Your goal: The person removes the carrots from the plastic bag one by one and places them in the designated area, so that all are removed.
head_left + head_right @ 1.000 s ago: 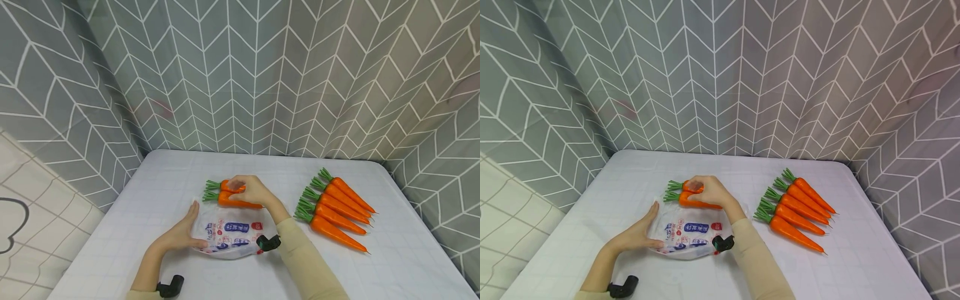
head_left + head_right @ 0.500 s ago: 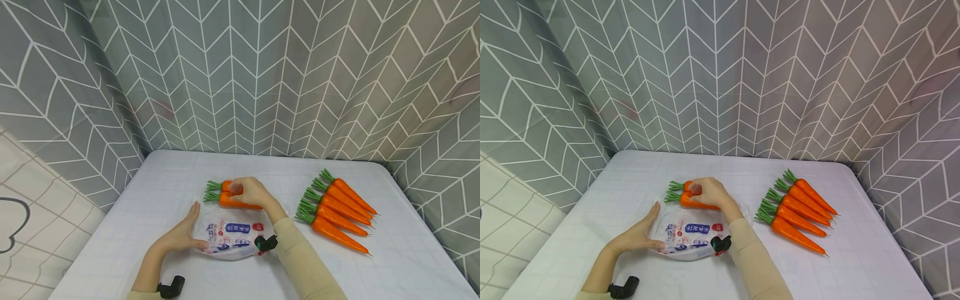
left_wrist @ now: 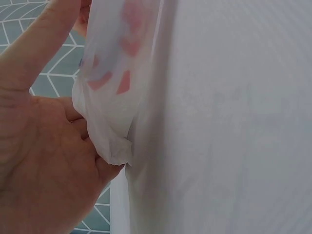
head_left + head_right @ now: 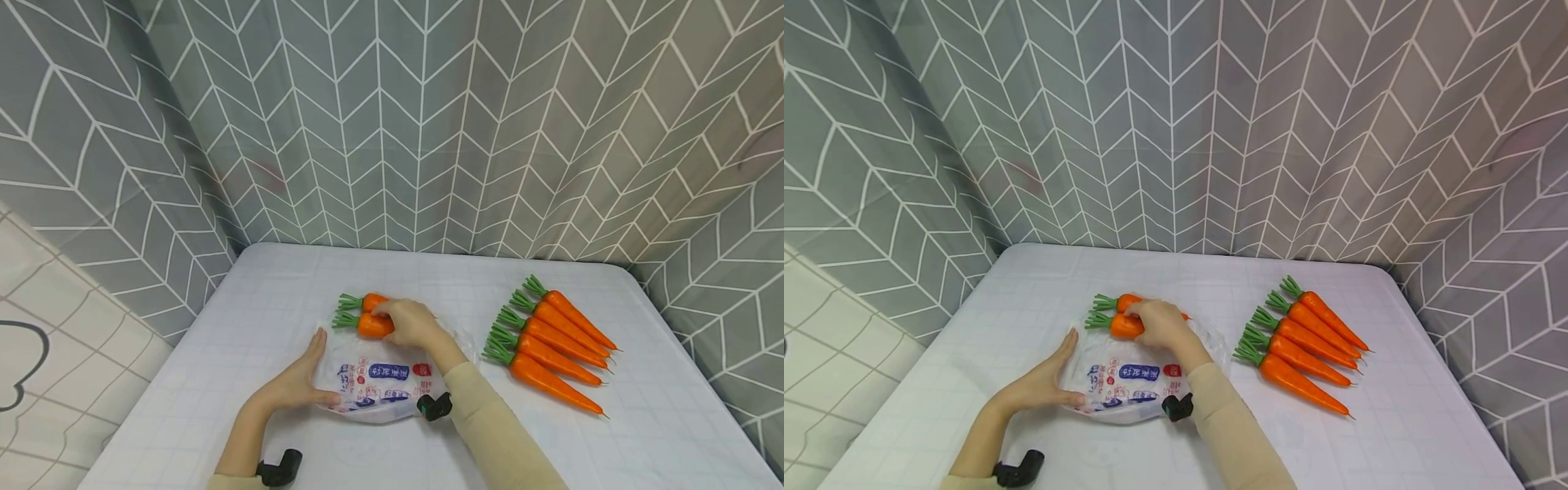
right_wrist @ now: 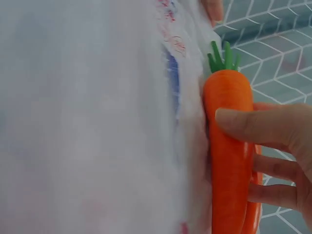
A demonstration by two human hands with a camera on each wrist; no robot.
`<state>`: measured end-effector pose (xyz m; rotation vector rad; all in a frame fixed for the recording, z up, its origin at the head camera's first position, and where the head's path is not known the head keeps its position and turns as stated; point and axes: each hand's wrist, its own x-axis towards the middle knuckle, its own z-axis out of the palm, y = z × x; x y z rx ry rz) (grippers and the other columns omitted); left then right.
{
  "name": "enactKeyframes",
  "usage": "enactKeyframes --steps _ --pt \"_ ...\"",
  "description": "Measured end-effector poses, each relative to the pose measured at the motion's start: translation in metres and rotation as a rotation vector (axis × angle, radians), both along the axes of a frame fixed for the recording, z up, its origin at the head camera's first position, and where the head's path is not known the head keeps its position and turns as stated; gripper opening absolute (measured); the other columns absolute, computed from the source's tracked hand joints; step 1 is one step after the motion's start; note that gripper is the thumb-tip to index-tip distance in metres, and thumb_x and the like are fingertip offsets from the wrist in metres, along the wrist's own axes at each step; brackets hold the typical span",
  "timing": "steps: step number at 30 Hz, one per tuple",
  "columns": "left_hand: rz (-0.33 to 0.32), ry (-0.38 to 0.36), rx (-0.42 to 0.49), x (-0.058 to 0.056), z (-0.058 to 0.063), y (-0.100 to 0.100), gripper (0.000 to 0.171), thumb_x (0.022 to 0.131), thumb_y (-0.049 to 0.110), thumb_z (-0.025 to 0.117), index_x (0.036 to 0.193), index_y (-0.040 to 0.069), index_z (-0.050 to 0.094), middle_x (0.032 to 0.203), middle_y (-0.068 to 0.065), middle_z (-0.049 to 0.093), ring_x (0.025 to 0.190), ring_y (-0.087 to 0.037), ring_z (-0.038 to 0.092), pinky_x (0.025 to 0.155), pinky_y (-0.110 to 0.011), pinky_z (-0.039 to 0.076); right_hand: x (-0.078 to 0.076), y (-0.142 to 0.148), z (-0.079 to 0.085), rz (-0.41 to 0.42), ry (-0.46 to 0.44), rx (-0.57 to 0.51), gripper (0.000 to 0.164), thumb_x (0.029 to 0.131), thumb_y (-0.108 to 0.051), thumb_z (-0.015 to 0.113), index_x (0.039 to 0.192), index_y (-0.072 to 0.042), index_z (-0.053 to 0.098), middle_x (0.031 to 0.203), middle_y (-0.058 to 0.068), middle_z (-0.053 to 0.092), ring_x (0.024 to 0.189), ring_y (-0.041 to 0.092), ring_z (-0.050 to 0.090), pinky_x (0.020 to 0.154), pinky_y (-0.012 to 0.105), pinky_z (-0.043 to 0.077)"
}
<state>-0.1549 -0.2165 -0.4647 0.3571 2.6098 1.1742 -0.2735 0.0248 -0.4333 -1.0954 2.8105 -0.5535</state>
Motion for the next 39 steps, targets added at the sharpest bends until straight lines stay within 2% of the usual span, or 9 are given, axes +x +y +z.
enactKeyframes --steps 8,12,18,25,31,39 --pt "0.008 0.002 -0.009 0.000 0.000 0.001 0.127 0.070 0.040 0.085 0.150 -0.007 -0.001 0.157 -0.025 -0.009 0.144 -0.041 -0.002 0.114 -0.053 0.008 0.006 0.002 -0.002 -0.025 0.011 0.013 0.051 0.078 -0.014 0.077 0.127 -0.020 0.063 0.126 0.000 0.063 0.105 0.019 0.059 0.096 0.042 0.047" --pt "0.012 0.002 -0.012 0.000 0.000 0.001 0.128 0.069 0.040 0.086 0.150 -0.006 -0.001 0.157 -0.025 -0.009 0.144 -0.041 -0.003 0.114 -0.054 0.009 0.007 0.006 0.003 -0.036 0.008 0.000 0.056 0.077 -0.011 0.076 0.130 -0.021 0.061 0.129 -0.002 0.062 0.106 0.019 0.059 0.095 0.040 0.047" --pt "0.014 0.001 -0.007 0.000 0.000 0.000 0.128 0.068 0.039 0.086 0.150 -0.007 -0.001 0.157 -0.026 -0.009 0.144 -0.041 -0.003 0.114 -0.054 0.009 0.008 0.010 0.016 -0.020 0.059 -0.039 0.057 0.075 -0.015 0.079 0.129 -0.019 0.061 0.125 0.001 0.063 0.104 0.021 0.061 0.089 0.040 0.050" --pt "0.005 0.010 -0.006 -0.001 0.000 -0.001 0.128 0.068 0.040 0.086 0.150 -0.007 -0.001 0.157 -0.026 -0.008 0.144 -0.042 -0.003 0.113 -0.055 0.009 0.009 0.015 0.024 0.038 0.042 -0.243 0.056 0.076 -0.014 0.080 0.129 -0.017 0.060 0.120 -0.001 0.065 0.101 0.017 0.062 0.087 0.035 0.051" --pt "-0.010 0.018 0.004 -0.001 -0.001 -0.001 0.129 0.068 0.039 0.086 0.150 -0.008 -0.001 0.156 -0.028 -0.008 0.143 -0.043 -0.003 0.113 -0.055 0.009 0.015 0.023 0.028 0.064 -0.045 -0.460 0.055 0.079 -0.009 0.078 0.130 -0.016 0.058 0.120 0.001 0.064 0.100 0.020 0.064 0.085 0.038 0.055" --pt "0.000 0.013 -0.005 0.001 0.002 -0.001 0.129 0.068 0.039 0.086 0.150 -0.008 -0.002 0.156 -0.027 -0.009 0.143 -0.044 -0.003 0.113 -0.055 0.008 0.027 0.037 0.040 0.089 -0.032 -0.539 0.056 0.079 -0.007 0.078 0.131 -0.015 0.057 0.120 0.004 0.064 0.100 0.023 0.065 0.080 0.036 0.057"
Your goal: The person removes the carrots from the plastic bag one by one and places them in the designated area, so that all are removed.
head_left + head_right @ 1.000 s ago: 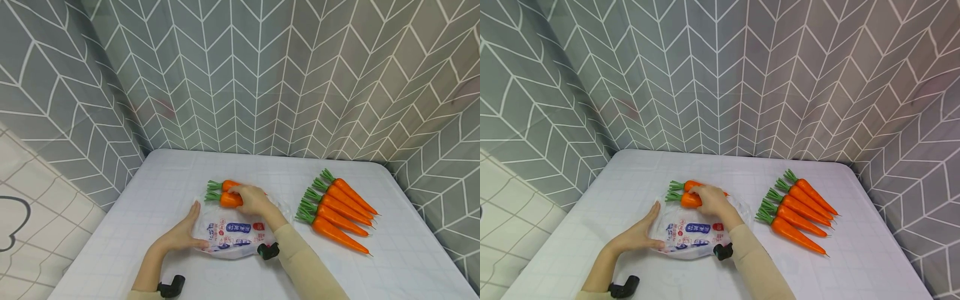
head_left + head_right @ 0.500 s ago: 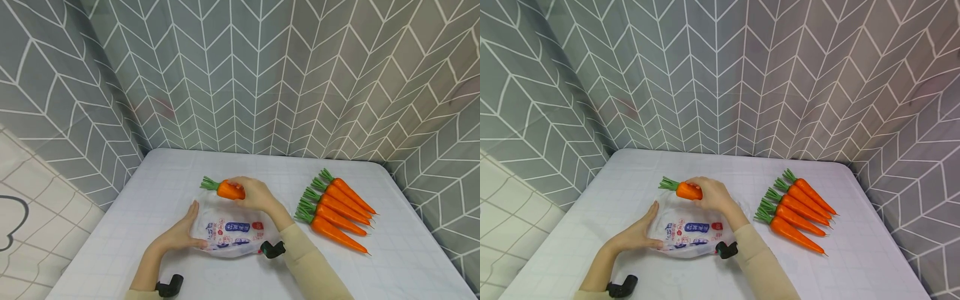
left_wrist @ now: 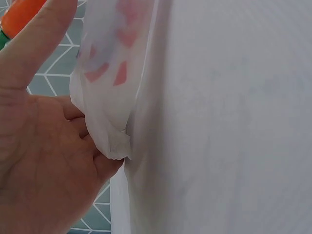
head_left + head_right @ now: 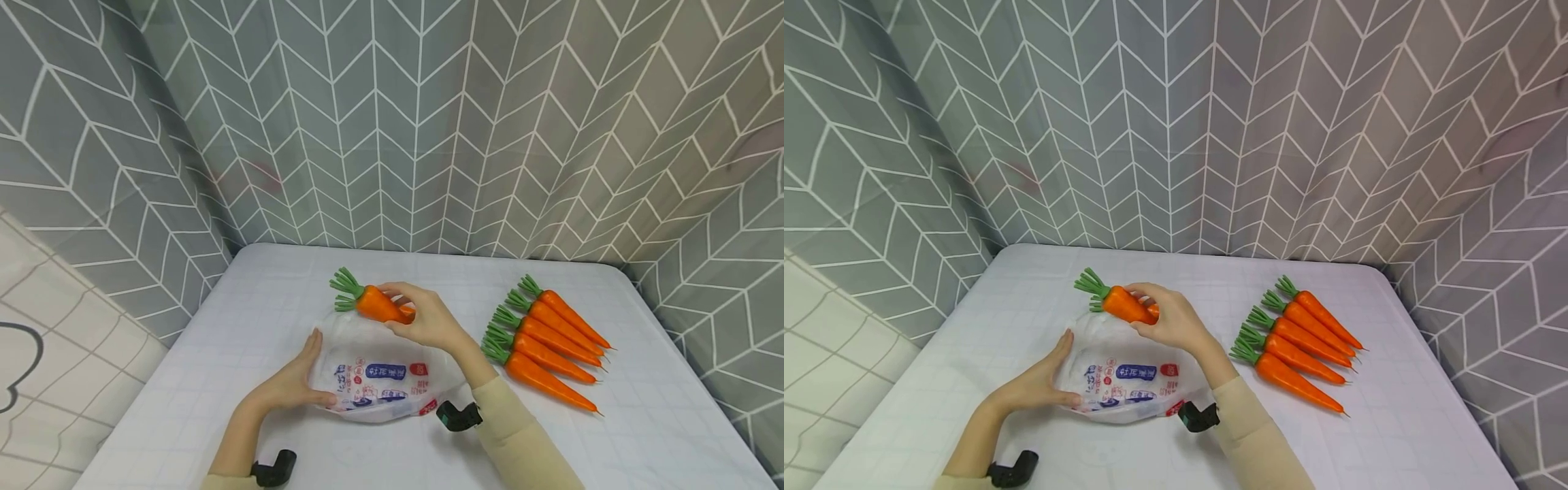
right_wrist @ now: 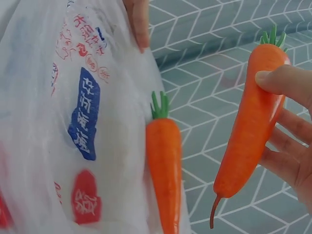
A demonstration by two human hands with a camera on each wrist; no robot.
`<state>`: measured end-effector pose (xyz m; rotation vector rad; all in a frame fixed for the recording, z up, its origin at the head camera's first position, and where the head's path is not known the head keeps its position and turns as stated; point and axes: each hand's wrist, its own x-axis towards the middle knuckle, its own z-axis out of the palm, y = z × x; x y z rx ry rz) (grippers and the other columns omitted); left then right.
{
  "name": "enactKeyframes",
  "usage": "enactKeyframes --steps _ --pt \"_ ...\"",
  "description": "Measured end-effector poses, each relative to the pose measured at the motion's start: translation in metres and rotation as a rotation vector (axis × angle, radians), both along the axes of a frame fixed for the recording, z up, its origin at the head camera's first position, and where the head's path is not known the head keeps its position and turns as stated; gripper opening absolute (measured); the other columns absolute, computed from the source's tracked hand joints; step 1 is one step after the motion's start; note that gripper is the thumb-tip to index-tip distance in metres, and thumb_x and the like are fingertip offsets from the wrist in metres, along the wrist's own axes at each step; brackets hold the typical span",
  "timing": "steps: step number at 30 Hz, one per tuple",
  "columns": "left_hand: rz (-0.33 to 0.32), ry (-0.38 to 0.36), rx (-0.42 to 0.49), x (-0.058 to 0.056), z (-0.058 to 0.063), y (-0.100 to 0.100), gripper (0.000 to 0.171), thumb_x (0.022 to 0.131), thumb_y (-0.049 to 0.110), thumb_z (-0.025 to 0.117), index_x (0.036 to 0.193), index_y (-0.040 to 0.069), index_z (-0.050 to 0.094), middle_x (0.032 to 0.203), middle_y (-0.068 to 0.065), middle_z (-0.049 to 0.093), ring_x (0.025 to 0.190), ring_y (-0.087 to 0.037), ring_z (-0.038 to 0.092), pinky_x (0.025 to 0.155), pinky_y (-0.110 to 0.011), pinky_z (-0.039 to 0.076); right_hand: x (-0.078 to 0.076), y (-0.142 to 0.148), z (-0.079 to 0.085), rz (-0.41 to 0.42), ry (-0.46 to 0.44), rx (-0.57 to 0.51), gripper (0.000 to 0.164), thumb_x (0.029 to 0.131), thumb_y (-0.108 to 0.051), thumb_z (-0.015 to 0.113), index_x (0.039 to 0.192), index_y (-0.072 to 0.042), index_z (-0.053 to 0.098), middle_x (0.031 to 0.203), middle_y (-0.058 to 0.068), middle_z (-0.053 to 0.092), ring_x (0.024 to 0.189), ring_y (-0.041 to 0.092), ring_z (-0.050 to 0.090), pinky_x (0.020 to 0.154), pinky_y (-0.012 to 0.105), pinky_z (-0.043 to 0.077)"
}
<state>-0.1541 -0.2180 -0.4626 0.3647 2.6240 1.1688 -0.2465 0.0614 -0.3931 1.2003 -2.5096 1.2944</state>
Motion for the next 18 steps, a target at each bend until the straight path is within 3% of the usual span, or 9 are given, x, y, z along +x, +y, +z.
enactKeyframes --steps 9,18 --pt "0.005 -0.009 0.001 -0.002 -0.002 0.000 0.130 0.068 0.038 0.087 0.150 -0.007 -0.003 0.156 -0.027 -0.009 0.143 -0.043 -0.004 0.113 -0.055 0.008 0.011 0.020 0.011 -0.019 0.013 -0.045 0.059 0.078 -0.004 0.078 0.131 -0.015 0.057 0.116 0.006 0.065 0.095 0.022 0.064 0.070 0.031 0.058" --pt "0.011 -0.016 -0.018 -0.002 -0.004 0.000 0.130 0.068 0.039 0.086 0.150 -0.007 -0.004 0.156 -0.027 -0.009 0.143 -0.044 -0.003 0.113 -0.055 0.009 0.018 0.043 0.016 -0.067 0.019 -0.035 0.058 0.079 -0.006 0.078 0.133 -0.015 0.056 0.117 0.005 0.064 0.096 0.021 0.064 0.070 0.032 0.058"
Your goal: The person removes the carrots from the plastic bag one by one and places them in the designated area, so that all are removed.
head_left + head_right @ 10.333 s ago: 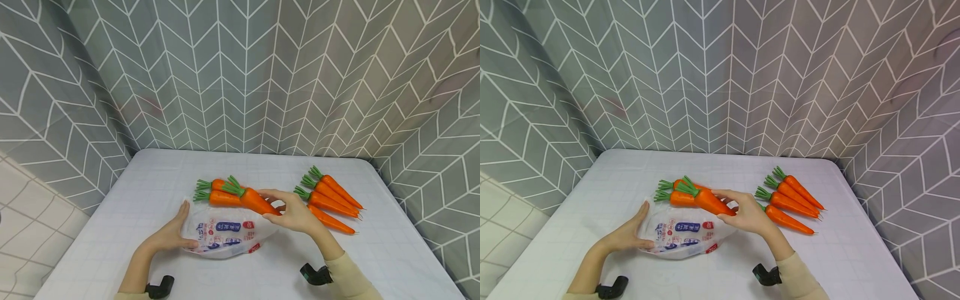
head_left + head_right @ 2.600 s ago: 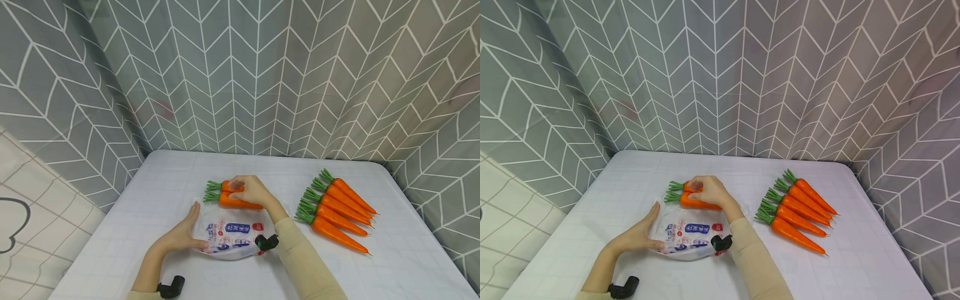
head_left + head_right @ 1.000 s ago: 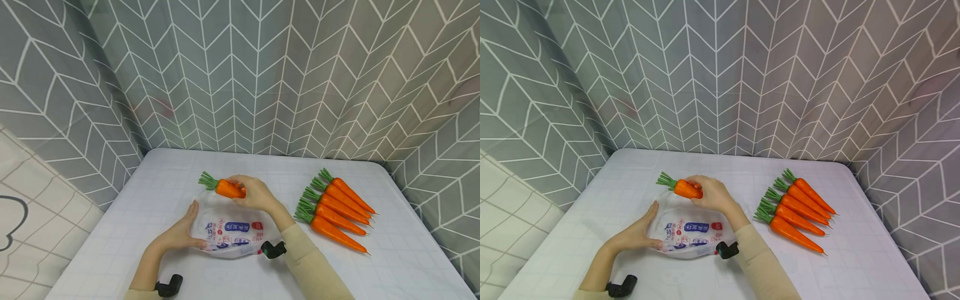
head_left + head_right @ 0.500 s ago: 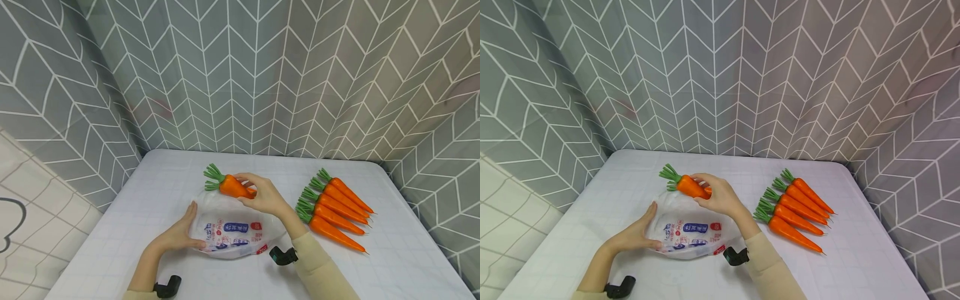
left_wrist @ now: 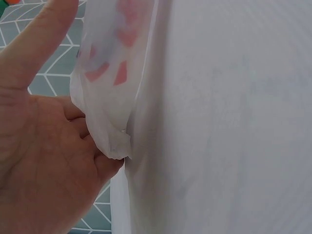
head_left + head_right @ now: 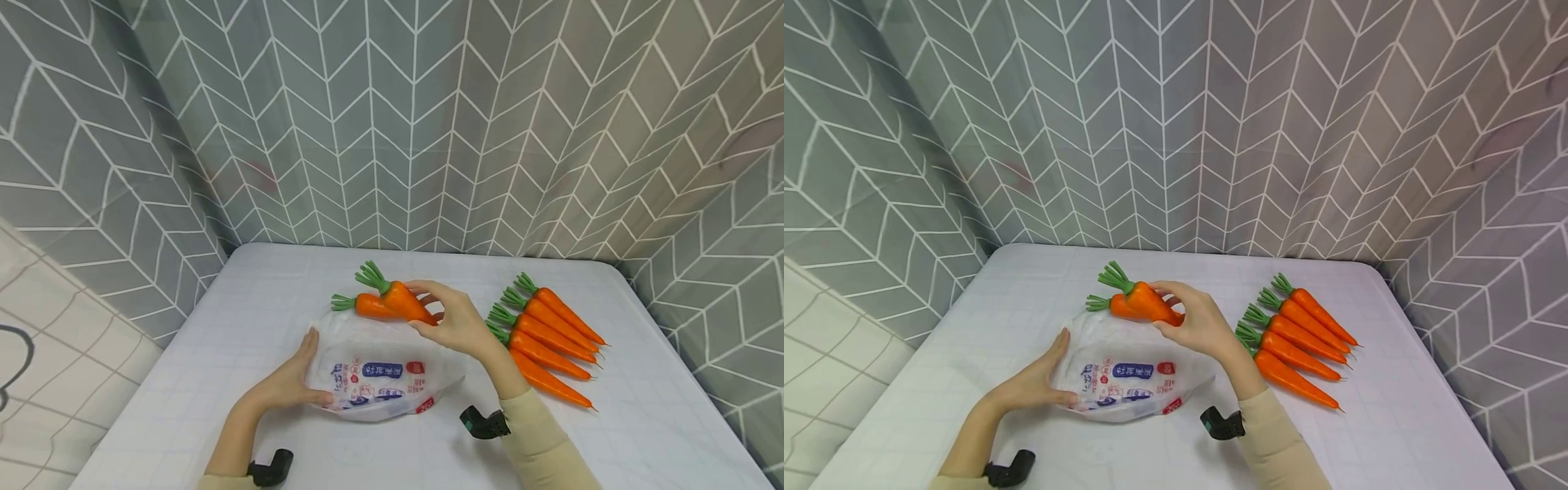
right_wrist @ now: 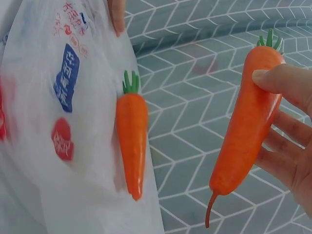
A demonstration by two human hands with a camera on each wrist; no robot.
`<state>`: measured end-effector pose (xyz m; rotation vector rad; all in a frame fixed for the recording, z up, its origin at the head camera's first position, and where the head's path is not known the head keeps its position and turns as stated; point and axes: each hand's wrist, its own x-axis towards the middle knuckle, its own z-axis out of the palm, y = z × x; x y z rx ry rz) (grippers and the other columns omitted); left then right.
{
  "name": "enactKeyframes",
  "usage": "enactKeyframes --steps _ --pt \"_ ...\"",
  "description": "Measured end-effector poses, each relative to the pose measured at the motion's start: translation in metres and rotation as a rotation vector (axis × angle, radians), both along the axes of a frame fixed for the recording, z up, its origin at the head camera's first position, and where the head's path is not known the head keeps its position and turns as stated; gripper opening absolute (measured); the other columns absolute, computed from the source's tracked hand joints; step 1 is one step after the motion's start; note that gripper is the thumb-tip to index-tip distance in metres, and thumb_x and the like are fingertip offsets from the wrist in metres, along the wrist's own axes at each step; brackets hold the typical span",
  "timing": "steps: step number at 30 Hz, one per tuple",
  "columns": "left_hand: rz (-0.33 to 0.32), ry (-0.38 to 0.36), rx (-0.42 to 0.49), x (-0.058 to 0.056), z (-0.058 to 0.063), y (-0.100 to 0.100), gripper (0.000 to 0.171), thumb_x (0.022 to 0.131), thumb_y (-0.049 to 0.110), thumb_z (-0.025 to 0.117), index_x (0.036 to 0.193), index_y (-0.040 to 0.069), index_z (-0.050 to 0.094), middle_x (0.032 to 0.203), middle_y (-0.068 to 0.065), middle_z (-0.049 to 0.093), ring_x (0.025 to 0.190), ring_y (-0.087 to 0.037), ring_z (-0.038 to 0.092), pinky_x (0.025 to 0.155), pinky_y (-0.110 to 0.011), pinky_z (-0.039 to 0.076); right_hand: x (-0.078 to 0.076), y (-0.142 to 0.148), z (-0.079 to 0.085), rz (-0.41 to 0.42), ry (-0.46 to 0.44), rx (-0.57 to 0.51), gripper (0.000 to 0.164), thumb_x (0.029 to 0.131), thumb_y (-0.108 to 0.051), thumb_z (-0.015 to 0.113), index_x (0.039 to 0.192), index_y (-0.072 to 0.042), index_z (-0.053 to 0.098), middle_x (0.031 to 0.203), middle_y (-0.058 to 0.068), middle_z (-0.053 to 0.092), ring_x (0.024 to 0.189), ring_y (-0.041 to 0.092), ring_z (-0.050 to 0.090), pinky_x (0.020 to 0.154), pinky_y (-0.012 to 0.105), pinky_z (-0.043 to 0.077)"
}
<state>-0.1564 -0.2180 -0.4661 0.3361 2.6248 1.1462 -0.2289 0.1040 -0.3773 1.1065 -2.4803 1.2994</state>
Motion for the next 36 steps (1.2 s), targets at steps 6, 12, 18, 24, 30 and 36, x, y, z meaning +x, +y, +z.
enactKeyframes --steps 6,12,18,24,30,36 --pt "0.003 -0.001 -0.001 0.000 0.001 0.000 0.130 0.068 0.039 0.086 0.150 -0.007 -0.004 0.156 -0.027 -0.010 0.143 -0.044 -0.003 0.113 -0.054 0.009 0.002 0.015 0.001 -0.035 -0.009 0.005 0.060 0.081 -0.010 0.078 0.135 -0.020 0.054 0.124 0.000 0.062 0.098 0.017 0.063 0.072 0.030 0.058" --pt "0.003 -0.002 0.006 0.001 0.001 0.000 0.129 0.068 0.038 0.086 0.150 -0.007 -0.003 0.156 -0.027 -0.010 0.143 -0.044 -0.003 0.113 -0.055 0.009 0.006 0.027 0.005 -0.059 -0.012 0.002 0.061 0.080 -0.010 0.079 0.135 -0.021 0.054 0.126 -0.001 0.061 0.099 0.018 0.062 0.072 0.030 0.058" --pt "0.005 -0.004 0.010 0.001 0.002 0.002 0.129 0.069 0.038 0.086 0.150 -0.007 -0.003 0.156 -0.027 -0.010 0.143 -0.044 -0.003 0.113 -0.055 0.008 0.012 0.040 0.011 -0.071 -0.026 0.002 0.062 0.079 -0.007 0.079 0.135 -0.019 0.054 0.122 0.003 0.062 0.098 0.019 0.063 0.071 0.030 0.058" --pt "-0.003 -0.004 0.010 0.000 0.003 0.003 0.128 0.069 0.038 0.086 0.150 -0.008 -0.003 0.156 -0.028 -0.010 0.143 -0.044 -0.004 0.113 -0.055 0.008 0.019 0.056 0.012 -0.103 -0.024 0.014 0.061 0.079 -0.009 0.080 0.133 -0.020 0.056 0.121 0.003 0.063 0.096 0.020 0.064 0.069 0.029 0.058" --pt "-0.005 -0.002 0.006 0.000 0.004 0.002 0.129 0.069 0.038 0.085 0.149 -0.008 -0.005 0.155 -0.028 -0.011 0.142 -0.045 -0.005 0.113 -0.056 0.008 0.025 0.070 0.011 -0.112 -0.025 0.013 0.059 0.078 -0.009 0.080 0.132 -0.018 0.057 0.124 0.001 0.062 0.095 0.019 0.065 0.069 0.032 0.059" --pt "-0.009 0.008 0.013 0.000 0.004 0.003 0.129 0.069 0.038 0.086 0.149 -0.009 -0.004 0.155 -0.029 -0.011 0.142 -0.045 -0.005 0.113 -0.056 0.008 0.031 0.084 0.010 -0.130 -0.020 0.028 0.061 0.076 -0.006 0.082 0.131 -0.017 0.058 0.124 0.000 0.062 0.096 0.018 0.065 0.071 0.029 0.058"
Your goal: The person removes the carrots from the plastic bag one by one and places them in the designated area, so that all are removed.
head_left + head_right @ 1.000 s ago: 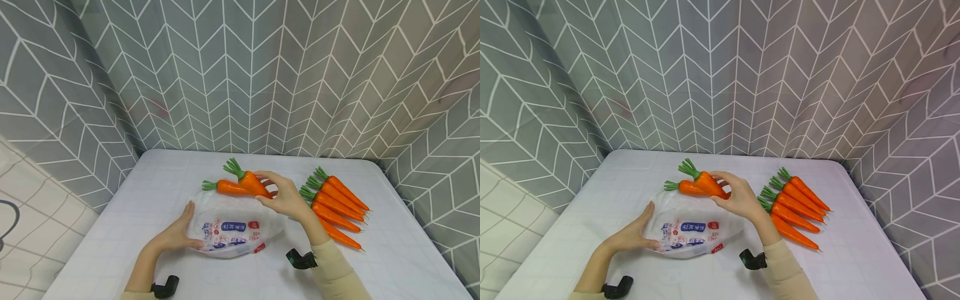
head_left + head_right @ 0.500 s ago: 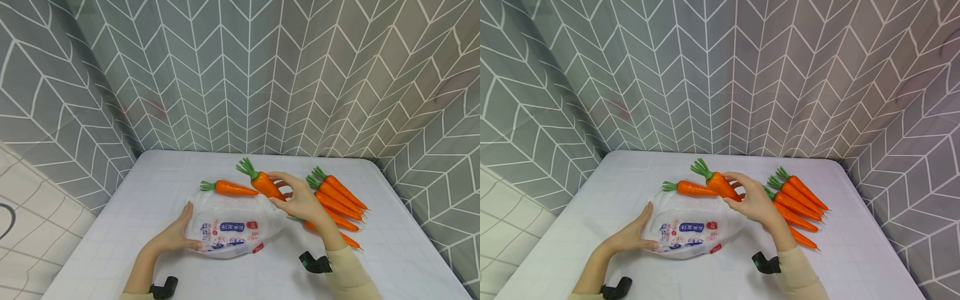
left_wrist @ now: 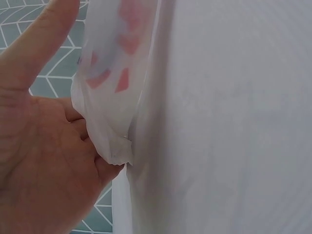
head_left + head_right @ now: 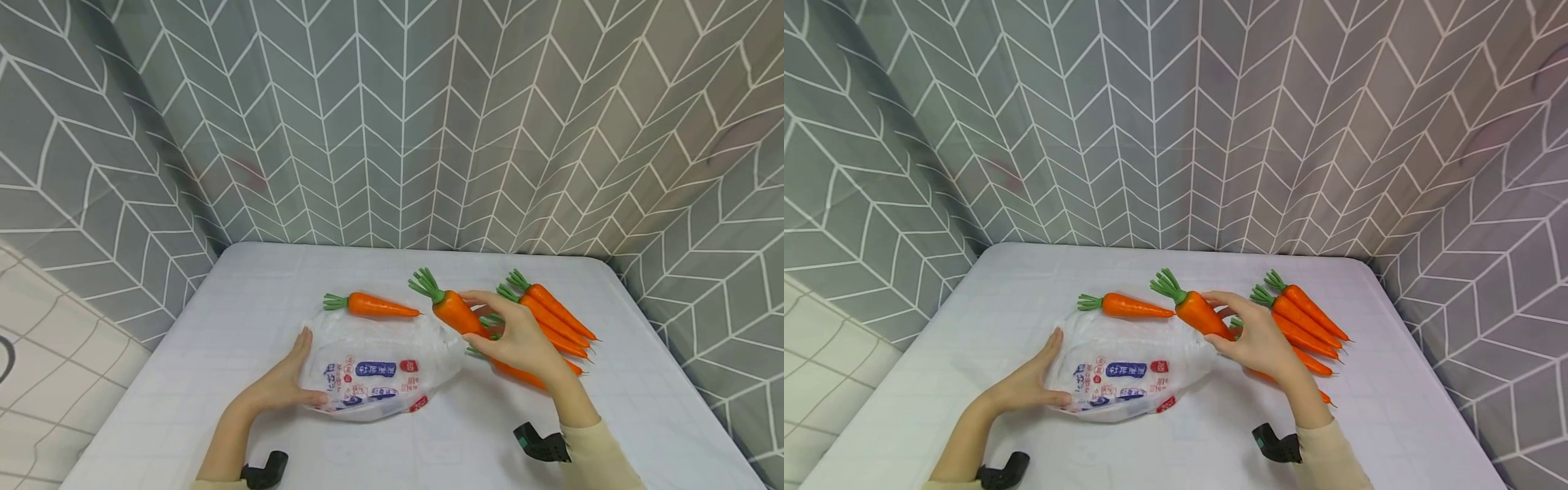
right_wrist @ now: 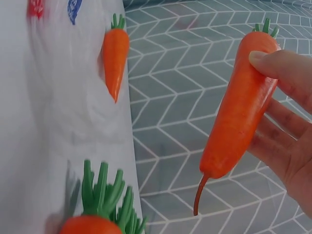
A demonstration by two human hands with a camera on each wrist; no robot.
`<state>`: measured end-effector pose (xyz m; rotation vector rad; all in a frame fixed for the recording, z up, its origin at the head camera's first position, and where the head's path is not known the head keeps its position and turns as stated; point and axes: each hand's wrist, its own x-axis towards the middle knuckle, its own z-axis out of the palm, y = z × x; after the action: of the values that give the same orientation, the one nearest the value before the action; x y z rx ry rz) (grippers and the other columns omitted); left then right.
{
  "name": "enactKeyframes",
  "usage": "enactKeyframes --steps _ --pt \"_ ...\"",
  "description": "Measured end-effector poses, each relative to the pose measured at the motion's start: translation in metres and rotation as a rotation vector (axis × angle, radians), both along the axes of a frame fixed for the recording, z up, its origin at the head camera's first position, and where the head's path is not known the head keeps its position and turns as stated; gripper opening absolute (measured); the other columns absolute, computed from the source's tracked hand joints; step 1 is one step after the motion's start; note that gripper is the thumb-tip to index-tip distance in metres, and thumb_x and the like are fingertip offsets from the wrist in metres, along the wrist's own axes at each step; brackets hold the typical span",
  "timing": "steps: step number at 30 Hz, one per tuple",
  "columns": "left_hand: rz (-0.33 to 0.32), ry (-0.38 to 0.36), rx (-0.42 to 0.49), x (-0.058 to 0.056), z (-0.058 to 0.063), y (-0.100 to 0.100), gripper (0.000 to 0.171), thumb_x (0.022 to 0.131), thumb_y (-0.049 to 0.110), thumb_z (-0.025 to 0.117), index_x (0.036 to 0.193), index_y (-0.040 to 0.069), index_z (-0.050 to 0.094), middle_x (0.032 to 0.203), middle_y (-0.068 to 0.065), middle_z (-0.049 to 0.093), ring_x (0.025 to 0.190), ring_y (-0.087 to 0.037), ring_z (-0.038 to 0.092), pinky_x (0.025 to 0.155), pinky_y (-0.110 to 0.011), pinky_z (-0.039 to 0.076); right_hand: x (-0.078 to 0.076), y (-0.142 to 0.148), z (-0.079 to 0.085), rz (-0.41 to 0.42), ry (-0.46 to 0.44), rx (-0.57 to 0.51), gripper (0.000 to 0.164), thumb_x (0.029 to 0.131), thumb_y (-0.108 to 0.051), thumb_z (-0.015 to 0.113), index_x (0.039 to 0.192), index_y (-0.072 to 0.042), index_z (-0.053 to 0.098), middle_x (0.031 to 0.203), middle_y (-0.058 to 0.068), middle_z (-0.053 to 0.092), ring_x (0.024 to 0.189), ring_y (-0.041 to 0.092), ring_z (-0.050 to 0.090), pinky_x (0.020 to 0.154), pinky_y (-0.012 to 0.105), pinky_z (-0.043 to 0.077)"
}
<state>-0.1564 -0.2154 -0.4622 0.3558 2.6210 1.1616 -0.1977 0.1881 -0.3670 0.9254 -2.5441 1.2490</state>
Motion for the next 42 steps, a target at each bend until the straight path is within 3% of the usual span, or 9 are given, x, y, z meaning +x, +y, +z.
enactKeyframes --steps 8,15,20,25,28,35,42 --pt "-0.001 0.008 -0.002 -0.001 -0.001 -0.001 0.129 0.069 0.038 0.086 0.149 -0.009 -0.004 0.155 -0.029 -0.011 0.142 -0.046 -0.004 0.112 -0.056 0.008 0.009 0.022 -0.004 -0.029 0.054 0.052 0.062 0.074 -0.007 0.083 0.130 -0.017 0.059 0.122 -0.002 0.064 0.093 0.015 0.064 0.069 0.028 0.057" --pt "-0.003 0.018 -0.007 -0.002 -0.001 -0.001 0.129 0.069 0.039 0.085 0.149 -0.009 -0.004 0.155 -0.029 -0.010 0.142 -0.046 -0.004 0.112 -0.057 0.008 0.018 0.043 -0.007 -0.062 0.017 0.050 0.062 0.075 -0.009 0.083 0.131 -0.019 0.058 0.119 -0.003 0.063 0.095 0.014 0.063 0.073 0.031 0.058" --pt "-0.003 0.016 -0.013 -0.003 -0.001 0.000 0.129 0.069 0.039 0.085 0.149 -0.009 -0.004 0.155 -0.029 -0.010 0.142 -0.046 -0.003 0.113 -0.056 0.009 0.024 0.055 -0.013 -0.097 0.021 0.104 0.060 0.074 -0.012 0.084 0.128 -0.016 0.059 0.119 -0.003 0.063 0.094 0.015 0.064 0.069 0.030 0.058" --pt "-0.006 0.011 -0.011 -0.003 0.000 0.000 0.128 0.070 0.038 0.085 0.149 -0.009 -0.004 0.155 -0.029 -0.010 0.142 -0.046 -0.003 0.112 -0.057 0.009 0.030 0.066 -0.023 -0.115 -0.009 0.142 0.057 0.075 -0.015 0.084 0.126 -0.014 0.060 0.118 -0.001 0.064 0.092 0.018 0.064 0.068 0.037 0.058" --pt "-0.008 0.012 -0.008 -0.004 -0.001 0.000 0.128 0.070 0.038 0.085 0.149 -0.009 -0.004 0.155 -0.029 -0.010 0.142 -0.046 -0.004 0.112 -0.057 0.008 0.033 0.072 -0.027 -0.115 -0.029 0.146 0.058 0.074 -0.014 0.085 0.126 -0.015 0.059 0.116 -0.001 0.065 0.092 0.016 0.065 0.071 0.039 0.058" --pt "-0.006 0.002 -0.017 -0.004 -0.003 -0.001 0.129 0.070 0.040 0.085 0.149 -0.008 -0.005 0.155 -0.028 -0.011 0.142 -0.046 -0.005 0.112 -0.057 0.008 0.039 0.083 -0.038 -0.084 -0.043 0.158 0.059 0.072 -0.010 0.084 0.125 -0.015 0.059 0.115 0.000 0.066 0.092 0.016 0.066 0.067 0.031 0.058" --pt "-0.004 0.009 -0.018 -0.003 -0.003 -0.002 0.129 0.070 0.039 0.085 0.149 -0.010 -0.004 0.155 -0.030 -0.010 0.141 -0.047 -0.003 0.112 -0.058 0.009 0.044 0.091 -0.045 -0.072 -0.008 0.191 0.057 0.072 -0.011 0.085 0.123 -0.015 0.061 0.114 -0.002 0.066 0.088 0.012 0.066 0.068 0.032 0.056"
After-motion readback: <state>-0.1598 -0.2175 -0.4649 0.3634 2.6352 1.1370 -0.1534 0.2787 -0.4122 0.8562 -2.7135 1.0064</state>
